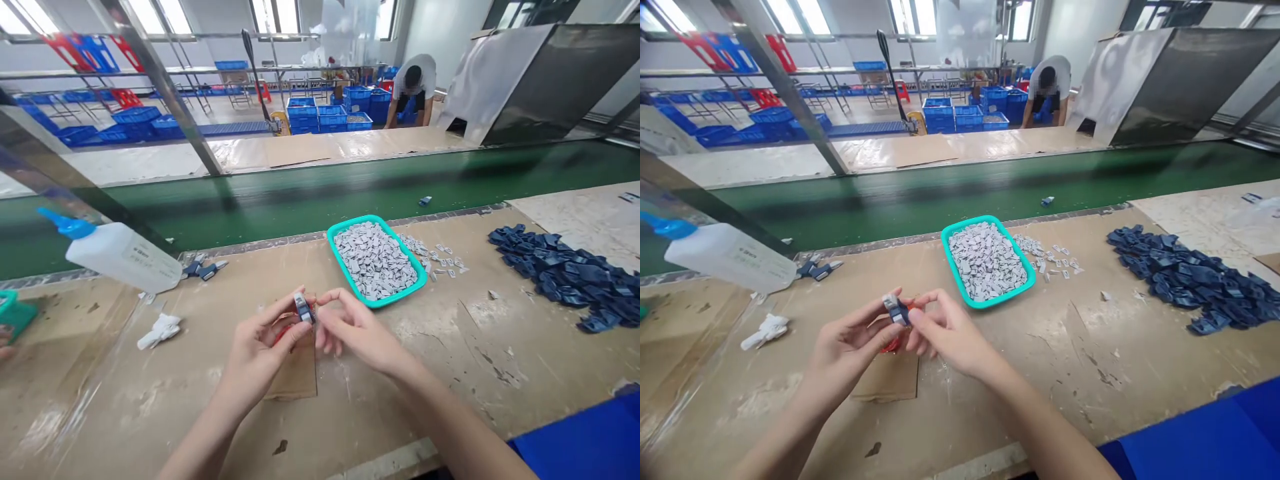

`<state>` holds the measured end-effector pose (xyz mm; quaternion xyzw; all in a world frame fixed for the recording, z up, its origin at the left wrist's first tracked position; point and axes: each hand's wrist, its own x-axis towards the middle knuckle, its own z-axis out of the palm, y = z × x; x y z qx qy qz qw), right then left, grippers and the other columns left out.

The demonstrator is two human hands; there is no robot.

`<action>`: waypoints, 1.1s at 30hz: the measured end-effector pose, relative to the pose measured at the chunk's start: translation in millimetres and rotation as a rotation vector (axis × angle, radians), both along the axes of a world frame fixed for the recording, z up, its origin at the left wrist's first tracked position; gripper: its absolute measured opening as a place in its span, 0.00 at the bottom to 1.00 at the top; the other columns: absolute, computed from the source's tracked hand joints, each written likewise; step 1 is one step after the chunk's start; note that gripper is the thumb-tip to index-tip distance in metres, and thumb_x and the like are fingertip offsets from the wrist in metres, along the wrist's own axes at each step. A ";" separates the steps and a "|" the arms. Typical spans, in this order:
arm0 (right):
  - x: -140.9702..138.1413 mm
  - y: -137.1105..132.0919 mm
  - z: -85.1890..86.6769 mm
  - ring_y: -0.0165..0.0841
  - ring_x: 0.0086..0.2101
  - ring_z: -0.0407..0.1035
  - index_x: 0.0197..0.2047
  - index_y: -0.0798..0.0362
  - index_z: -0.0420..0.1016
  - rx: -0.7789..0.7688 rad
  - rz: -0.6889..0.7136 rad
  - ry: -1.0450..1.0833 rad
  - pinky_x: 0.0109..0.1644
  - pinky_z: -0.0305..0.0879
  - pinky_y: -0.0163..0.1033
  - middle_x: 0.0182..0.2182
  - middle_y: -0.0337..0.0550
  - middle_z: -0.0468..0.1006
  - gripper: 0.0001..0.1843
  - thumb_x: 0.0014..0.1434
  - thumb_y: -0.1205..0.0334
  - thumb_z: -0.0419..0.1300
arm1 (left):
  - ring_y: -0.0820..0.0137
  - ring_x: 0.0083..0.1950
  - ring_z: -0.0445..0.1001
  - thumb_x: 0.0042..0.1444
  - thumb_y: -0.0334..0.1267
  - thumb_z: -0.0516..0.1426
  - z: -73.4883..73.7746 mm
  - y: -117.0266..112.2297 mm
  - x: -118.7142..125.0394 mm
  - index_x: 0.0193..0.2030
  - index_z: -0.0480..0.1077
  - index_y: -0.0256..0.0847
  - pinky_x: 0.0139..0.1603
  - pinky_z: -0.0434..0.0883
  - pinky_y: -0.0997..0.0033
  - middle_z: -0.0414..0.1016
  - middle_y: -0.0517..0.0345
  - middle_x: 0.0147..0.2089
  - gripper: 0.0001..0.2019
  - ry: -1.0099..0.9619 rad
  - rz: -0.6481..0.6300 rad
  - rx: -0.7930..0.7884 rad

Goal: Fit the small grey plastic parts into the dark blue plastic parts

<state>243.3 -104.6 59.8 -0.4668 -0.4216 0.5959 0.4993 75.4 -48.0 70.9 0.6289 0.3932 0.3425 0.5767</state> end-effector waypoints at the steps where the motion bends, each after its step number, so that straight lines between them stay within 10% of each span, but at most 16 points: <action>1: 10.2 1.2 0.4 0.31 0.27 0.70 0.45 0.50 0.64 0.047 -0.112 -0.145 0.28 0.62 0.34 0.27 0.38 0.76 0.16 0.62 0.47 0.54 | 0.61 0.50 0.76 0.52 0.40 0.63 1.3 4.5 2.4 0.57 0.70 0.44 0.54 0.73 0.59 0.76 0.51 0.52 0.24 0.009 0.015 0.016; 5: 53.5 9.8 -9.4 0.40 0.38 0.69 0.44 0.49 0.75 0.174 -0.561 -0.870 0.41 0.63 0.44 0.36 0.46 0.78 0.11 0.63 0.57 0.54 | 0.62 0.57 0.71 0.55 0.41 0.60 6.3 22.6 6.9 0.57 0.69 0.43 0.60 0.67 0.62 0.75 0.49 0.52 0.22 0.034 0.075 0.081; 13: 70.8 38.6 -41.4 0.47 0.41 0.61 0.35 0.48 0.81 0.163 -0.570 -1.225 0.42 0.62 0.48 0.31 0.49 0.75 0.05 0.54 0.63 0.64 | 0.67 0.50 0.74 0.54 0.36 0.60 8.2 50.6 16.7 0.49 0.70 0.42 0.59 0.66 0.62 0.75 0.53 0.47 0.15 -0.045 0.031 0.079; 21: 64.3 25.2 -20.6 0.40 0.38 0.70 0.42 0.53 0.72 0.261 -0.709 -0.769 0.41 0.66 0.43 0.39 0.49 0.77 0.12 0.65 0.55 0.52 | 0.63 0.53 0.74 0.51 0.40 0.62 -6.4 74.6 12.9 0.53 0.69 0.39 0.60 0.66 0.60 0.75 0.47 0.52 0.21 -0.025 -0.010 0.039; 28: 20.1 12.4 -12.5 0.34 0.38 0.72 0.50 0.49 0.74 0.374 -0.430 -0.466 0.38 0.67 0.37 0.38 0.44 0.78 0.15 0.65 0.57 0.52 | 0.57 0.55 0.73 0.48 0.46 0.62 -40.6 137.6 -8.9 0.57 0.67 0.34 0.61 0.65 0.53 0.76 0.40 0.52 0.31 0.202 0.188 0.233; 33: -2.9 17.5 -26.1 0.34 0.32 0.75 0.45 0.52 0.75 0.186 -0.335 -0.232 0.36 0.69 0.37 0.32 0.42 0.80 0.14 0.59 0.55 0.61 | 0.58 0.50 0.76 0.54 0.47 0.57 -59.1 155.3 -22.7 0.58 0.66 0.32 0.55 0.71 0.55 0.76 0.39 0.52 0.28 0.249 0.219 0.280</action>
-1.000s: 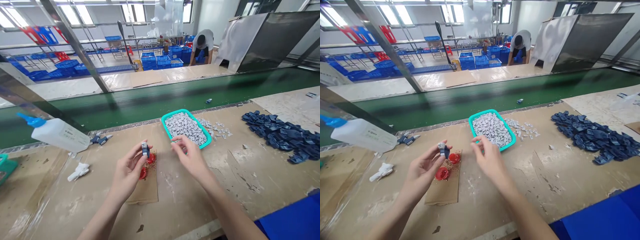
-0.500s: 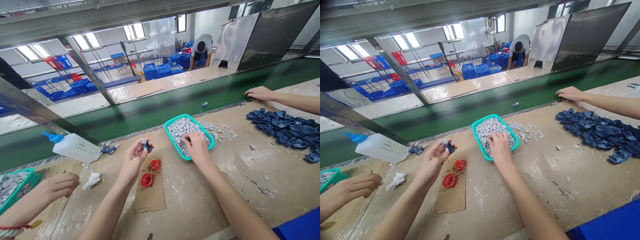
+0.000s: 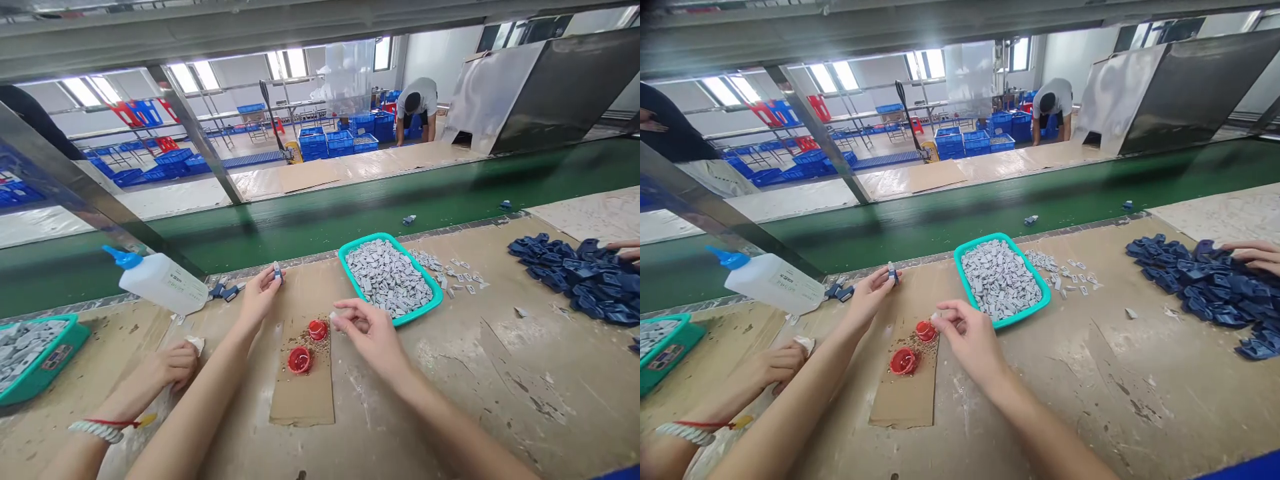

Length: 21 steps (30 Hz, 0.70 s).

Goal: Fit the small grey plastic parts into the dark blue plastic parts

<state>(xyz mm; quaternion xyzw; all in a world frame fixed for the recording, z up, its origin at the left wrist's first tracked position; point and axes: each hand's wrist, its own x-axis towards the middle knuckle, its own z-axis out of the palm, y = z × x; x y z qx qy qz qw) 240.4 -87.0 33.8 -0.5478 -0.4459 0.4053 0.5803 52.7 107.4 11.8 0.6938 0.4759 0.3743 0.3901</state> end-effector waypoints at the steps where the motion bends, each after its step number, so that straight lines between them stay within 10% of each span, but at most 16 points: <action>1: -2.2 1.5 -2.3 0.34 0.33 0.75 0.42 0.53 0.76 -0.024 -0.001 0.045 0.37 0.70 0.37 0.32 0.42 0.80 0.13 0.57 0.54 0.62 | 0.59 0.50 0.77 0.54 0.46 0.56 -1.1 4.1 -0.4 0.58 0.66 0.32 0.54 0.71 0.56 0.76 0.39 0.52 0.27 0.022 0.007 0.021; 10: -16.4 8.6 -13.0 0.37 0.34 0.77 0.34 0.55 0.77 -0.104 -0.013 0.141 0.40 0.71 0.39 0.32 0.47 0.82 0.13 0.53 0.53 0.66 | 0.55 0.58 0.68 0.55 0.30 0.52 13.9 62.4 13.3 0.62 0.62 0.35 0.60 0.63 0.53 0.68 0.40 0.56 0.26 0.420 0.148 0.280; 21: -24.8 12.7 -20.6 0.36 0.32 0.76 0.33 0.57 0.76 -0.182 0.017 0.129 0.35 0.69 0.37 0.28 0.48 0.81 0.13 0.52 0.54 0.66 | 0.52 0.53 0.69 0.56 0.36 0.52 -6.6 14.9 -15.9 0.49 0.73 0.36 0.55 0.65 0.53 0.72 0.41 0.49 0.16 0.799 0.013 0.368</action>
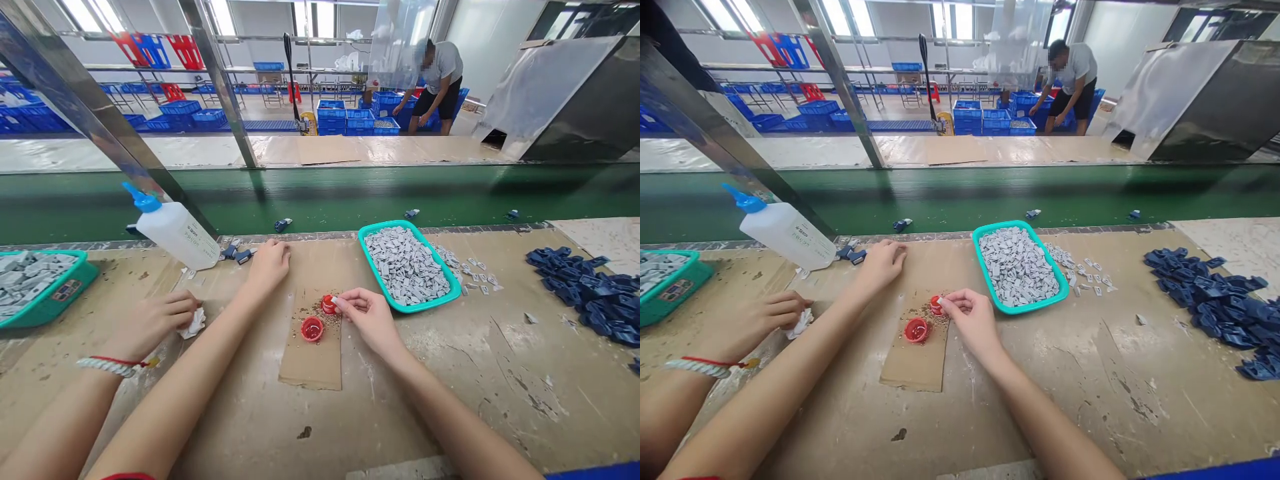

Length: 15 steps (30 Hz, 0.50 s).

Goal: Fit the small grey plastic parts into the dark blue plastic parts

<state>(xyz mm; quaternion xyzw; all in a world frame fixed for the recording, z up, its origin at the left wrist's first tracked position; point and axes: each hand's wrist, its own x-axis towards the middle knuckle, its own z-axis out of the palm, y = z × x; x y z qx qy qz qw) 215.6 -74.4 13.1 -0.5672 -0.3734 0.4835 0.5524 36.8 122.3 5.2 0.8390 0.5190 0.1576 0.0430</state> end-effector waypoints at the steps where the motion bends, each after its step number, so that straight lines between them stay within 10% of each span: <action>1: -0.7 -0.4 0.9 0.36 0.32 0.76 0.33 0.57 0.76 -0.001 0.000 -0.004 0.36 0.69 0.37 0.28 0.48 0.82 0.13 0.53 0.54 0.66 | 0.52 0.52 0.70 0.57 0.36 0.51 1.3 -1.8 -0.5 0.47 0.74 0.36 0.54 0.66 0.53 0.73 0.42 0.48 0.15 0.015 -0.007 -0.004; 15: 5.7 -4.6 10.6 0.35 0.32 0.76 0.31 0.55 0.76 0.017 -0.019 0.072 0.36 0.68 0.36 0.28 0.45 0.81 0.14 0.51 0.52 0.67 | 0.56 0.51 0.73 0.57 0.36 0.51 44.8 25.2 59.0 0.50 0.73 0.36 0.53 0.68 0.59 0.76 0.45 0.49 0.17 -0.004 -0.155 -0.012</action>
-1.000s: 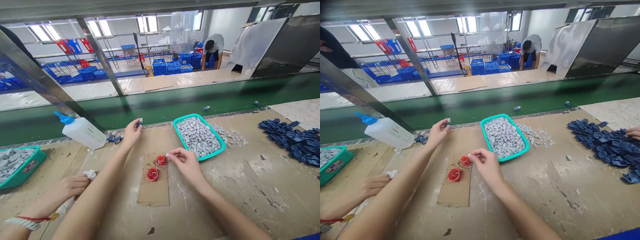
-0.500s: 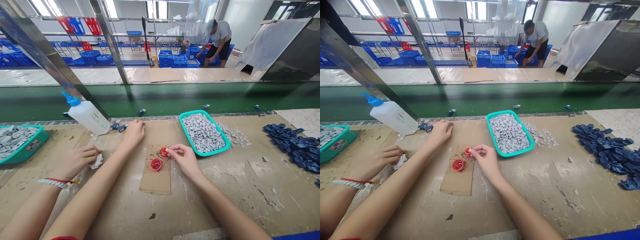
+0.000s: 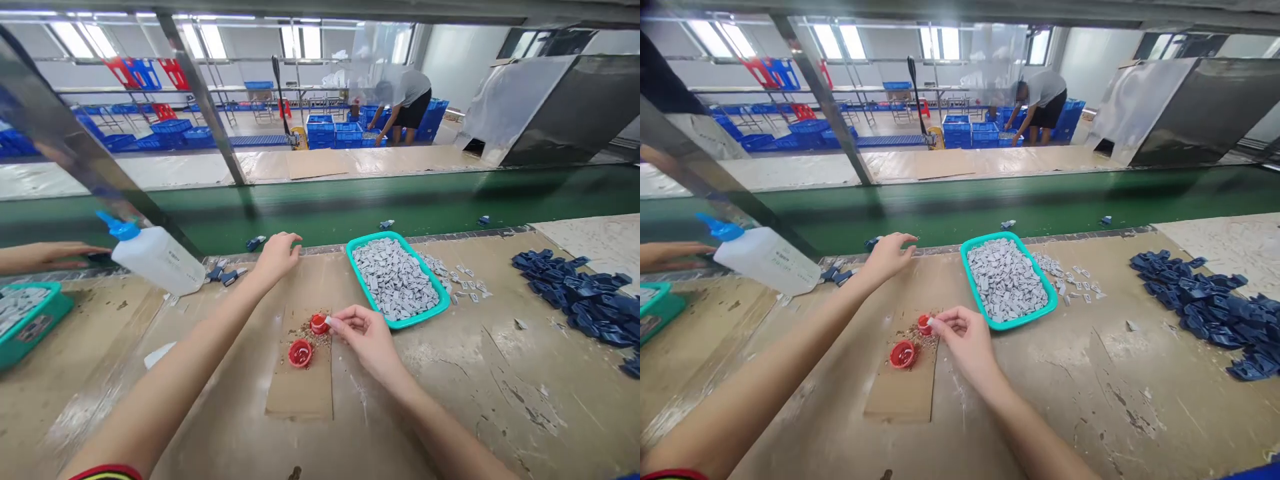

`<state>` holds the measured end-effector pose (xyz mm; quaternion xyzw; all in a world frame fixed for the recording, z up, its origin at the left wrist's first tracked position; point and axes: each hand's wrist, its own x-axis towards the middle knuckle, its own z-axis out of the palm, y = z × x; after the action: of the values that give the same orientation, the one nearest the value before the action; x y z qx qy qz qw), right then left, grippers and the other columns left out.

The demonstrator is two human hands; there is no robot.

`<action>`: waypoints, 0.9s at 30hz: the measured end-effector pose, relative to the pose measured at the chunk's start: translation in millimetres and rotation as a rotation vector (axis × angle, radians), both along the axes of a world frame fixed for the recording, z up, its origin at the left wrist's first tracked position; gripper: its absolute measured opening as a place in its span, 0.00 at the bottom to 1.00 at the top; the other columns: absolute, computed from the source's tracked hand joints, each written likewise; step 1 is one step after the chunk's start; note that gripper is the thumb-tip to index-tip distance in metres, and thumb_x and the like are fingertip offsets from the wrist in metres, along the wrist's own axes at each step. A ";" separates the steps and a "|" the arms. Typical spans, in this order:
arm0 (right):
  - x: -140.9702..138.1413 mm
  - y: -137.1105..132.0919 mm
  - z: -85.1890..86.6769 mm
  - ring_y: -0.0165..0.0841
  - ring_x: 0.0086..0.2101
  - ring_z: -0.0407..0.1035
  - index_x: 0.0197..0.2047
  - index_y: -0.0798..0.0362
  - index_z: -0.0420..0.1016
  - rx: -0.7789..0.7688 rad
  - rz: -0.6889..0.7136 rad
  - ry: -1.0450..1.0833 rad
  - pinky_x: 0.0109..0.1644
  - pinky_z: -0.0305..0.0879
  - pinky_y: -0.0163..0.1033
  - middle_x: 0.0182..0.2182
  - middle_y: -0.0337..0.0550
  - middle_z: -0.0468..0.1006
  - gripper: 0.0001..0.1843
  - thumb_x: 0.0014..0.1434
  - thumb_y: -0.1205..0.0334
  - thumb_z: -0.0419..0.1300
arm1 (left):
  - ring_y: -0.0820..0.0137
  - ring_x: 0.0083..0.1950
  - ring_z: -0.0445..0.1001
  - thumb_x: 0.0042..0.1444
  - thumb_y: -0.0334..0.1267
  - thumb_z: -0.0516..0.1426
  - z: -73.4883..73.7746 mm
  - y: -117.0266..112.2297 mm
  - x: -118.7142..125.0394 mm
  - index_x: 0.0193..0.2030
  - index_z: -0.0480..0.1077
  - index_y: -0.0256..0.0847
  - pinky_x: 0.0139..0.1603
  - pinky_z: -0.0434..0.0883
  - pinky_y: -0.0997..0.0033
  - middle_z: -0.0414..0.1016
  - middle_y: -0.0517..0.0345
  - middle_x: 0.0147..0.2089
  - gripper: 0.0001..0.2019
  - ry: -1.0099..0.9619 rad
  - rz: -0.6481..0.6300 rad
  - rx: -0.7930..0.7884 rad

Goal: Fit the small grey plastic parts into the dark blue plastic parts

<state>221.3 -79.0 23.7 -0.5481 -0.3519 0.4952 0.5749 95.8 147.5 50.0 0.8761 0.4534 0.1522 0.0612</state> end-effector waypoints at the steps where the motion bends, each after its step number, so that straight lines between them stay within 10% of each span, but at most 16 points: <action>1: 0.9 -1.5 1.7 0.35 0.31 0.75 0.31 0.55 0.76 0.000 0.001 -0.005 0.35 0.68 0.36 0.28 0.45 0.81 0.14 0.51 0.52 0.67 | 0.57 0.51 0.73 0.57 0.37 0.52 5.2 6.6 13.3 0.49 0.74 0.36 0.53 0.68 0.59 0.77 0.46 0.49 0.17 -0.005 -0.032 -0.013; 6: 8.3 -7.5 11.0 0.35 0.29 0.74 0.31 0.54 0.78 -0.001 0.004 -0.116 0.33 0.67 0.36 0.28 0.44 0.81 0.09 0.54 0.56 0.65 | 0.60 0.48 0.76 0.56 0.43 0.54 18.2 38.5 98.9 0.48 0.74 0.39 0.48 0.71 0.64 0.78 0.50 0.48 0.16 -0.003 -0.229 -0.083; 15: 32.3 -2.9 20.6 0.34 0.28 0.73 0.31 0.52 0.79 -0.042 -0.076 -0.162 0.29 0.64 0.34 0.26 0.41 0.80 0.04 0.51 0.62 0.64 | 0.54 0.47 0.76 0.44 0.44 0.63 -7.6 65.8 215.7 0.44 0.76 0.37 0.48 0.70 0.60 0.79 0.44 0.45 0.20 -0.036 -0.357 -0.223; 21: 41.7 -8.2 32.4 0.33 0.30 0.73 0.32 0.51 0.80 0.036 -0.138 -0.197 0.33 0.65 0.35 0.29 0.40 0.81 0.06 0.55 0.59 0.63 | 0.54 0.49 0.76 0.48 0.45 0.61 10.8 46.1 160.3 0.49 0.75 0.33 0.51 0.70 0.60 0.79 0.43 0.48 0.23 -0.238 -0.289 -0.367; 27: 48.6 -23.9 46.2 0.37 0.35 0.74 0.33 0.51 0.79 0.102 -0.214 -0.117 0.37 0.68 0.39 0.31 0.43 0.80 0.09 0.54 0.53 0.64 | 0.60 0.53 0.75 0.49 0.48 0.63 44.1 -60.5 24.2 0.53 0.71 0.38 0.55 0.71 0.61 0.77 0.46 0.51 0.26 -0.733 -0.075 -0.583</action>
<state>269.9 -102.9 69.9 -0.5804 -0.3489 0.3796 0.6303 120.1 87.0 94.1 0.7265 0.3938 0.3157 0.4664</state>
